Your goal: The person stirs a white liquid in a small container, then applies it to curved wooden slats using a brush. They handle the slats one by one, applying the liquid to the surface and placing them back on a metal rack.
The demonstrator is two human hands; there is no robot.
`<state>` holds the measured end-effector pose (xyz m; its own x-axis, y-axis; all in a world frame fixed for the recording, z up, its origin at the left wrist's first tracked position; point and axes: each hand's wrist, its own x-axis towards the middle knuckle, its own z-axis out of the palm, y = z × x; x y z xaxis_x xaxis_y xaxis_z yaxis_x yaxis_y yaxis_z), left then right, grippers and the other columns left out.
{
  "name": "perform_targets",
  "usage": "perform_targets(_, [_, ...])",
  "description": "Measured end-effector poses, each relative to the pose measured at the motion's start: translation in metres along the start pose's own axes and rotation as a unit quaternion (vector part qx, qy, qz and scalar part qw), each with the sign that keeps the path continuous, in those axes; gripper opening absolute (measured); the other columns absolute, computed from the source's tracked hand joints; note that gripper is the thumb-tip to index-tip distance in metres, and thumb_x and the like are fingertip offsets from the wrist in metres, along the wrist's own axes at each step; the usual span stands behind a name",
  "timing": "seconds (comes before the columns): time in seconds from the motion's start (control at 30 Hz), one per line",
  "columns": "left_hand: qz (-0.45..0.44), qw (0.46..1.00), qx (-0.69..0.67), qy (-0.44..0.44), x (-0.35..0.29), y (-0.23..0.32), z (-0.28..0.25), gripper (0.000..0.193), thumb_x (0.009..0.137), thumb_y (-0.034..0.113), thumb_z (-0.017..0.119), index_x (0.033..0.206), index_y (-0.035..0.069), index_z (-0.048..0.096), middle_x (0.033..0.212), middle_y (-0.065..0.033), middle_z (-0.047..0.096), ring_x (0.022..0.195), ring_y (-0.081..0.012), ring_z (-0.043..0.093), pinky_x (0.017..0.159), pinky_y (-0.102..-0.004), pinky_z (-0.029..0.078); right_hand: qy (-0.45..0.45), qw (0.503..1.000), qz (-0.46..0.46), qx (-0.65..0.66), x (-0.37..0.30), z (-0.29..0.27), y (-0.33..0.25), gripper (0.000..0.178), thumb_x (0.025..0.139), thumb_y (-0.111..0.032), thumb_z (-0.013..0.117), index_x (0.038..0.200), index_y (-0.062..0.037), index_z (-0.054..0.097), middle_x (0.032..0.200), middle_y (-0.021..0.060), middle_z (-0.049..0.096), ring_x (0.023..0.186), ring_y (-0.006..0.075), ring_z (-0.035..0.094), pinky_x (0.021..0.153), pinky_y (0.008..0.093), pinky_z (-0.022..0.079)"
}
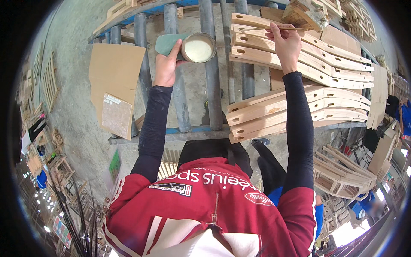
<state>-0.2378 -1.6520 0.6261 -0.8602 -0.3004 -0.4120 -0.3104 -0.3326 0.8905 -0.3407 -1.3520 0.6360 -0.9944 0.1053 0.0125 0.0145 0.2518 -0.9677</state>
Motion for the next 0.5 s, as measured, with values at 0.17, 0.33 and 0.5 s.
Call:
perform_targets(0.17, [-0.009, 1.0, 0.015, 0.008, -0.002, 0.003, 0.001, 0.03, 0.091, 0.025, 0.065, 0.107, 0.0, 0.065, 0.1, -0.007, 0.066, 0.085, -0.0125, 0.065, 0.066, -0.0293, 0.057, 0.015, 1.0, -0.018, 0.015, 0.004, 0.003, -0.003, 0.023, 0.09, -0.016, 0.065, 0.092, 0.0059, 0.06, 0.083, 0.0145, 0.07, 0.077, 0.0172, 0.07, 0.069, 0.0249, 0.058])
perform_targets(0.33, [-0.007, 1.0, 0.022, 0.014, -0.005, 0.005, 0.001, 0.028, 0.091, 0.026, 0.065, 0.107, 0.003, 0.065, 0.099, -0.0049, 0.067, 0.084, -0.0112, 0.064, 0.064, -0.028, 0.055, 0.006, 0.998, -0.022, -0.059, 0.005, 0.01, -0.01, 0.022, 0.091, -0.017, 0.065, 0.094, 0.0044, 0.059, 0.083, 0.014, 0.07, 0.077, 0.0169, 0.07, 0.07, 0.0249, 0.057])
perform_targets(0.5, [-0.013, 1.0, 0.014, 0.015, -0.008, 0.004, -0.007, 0.027, 0.091, 0.026, 0.065, 0.107, 0.004, 0.065, 0.099, -0.0033, 0.067, 0.083, -0.0105, 0.064, 0.064, -0.0275, 0.054, -0.002, 0.994, -0.046, -0.095, 0.004, 0.009, -0.017, 0.022, 0.091, -0.019, 0.066, 0.092, 0.0031, 0.06, 0.084, 0.0132, 0.071, 0.076, 0.0153, 0.07, 0.07, 0.0239, 0.057])
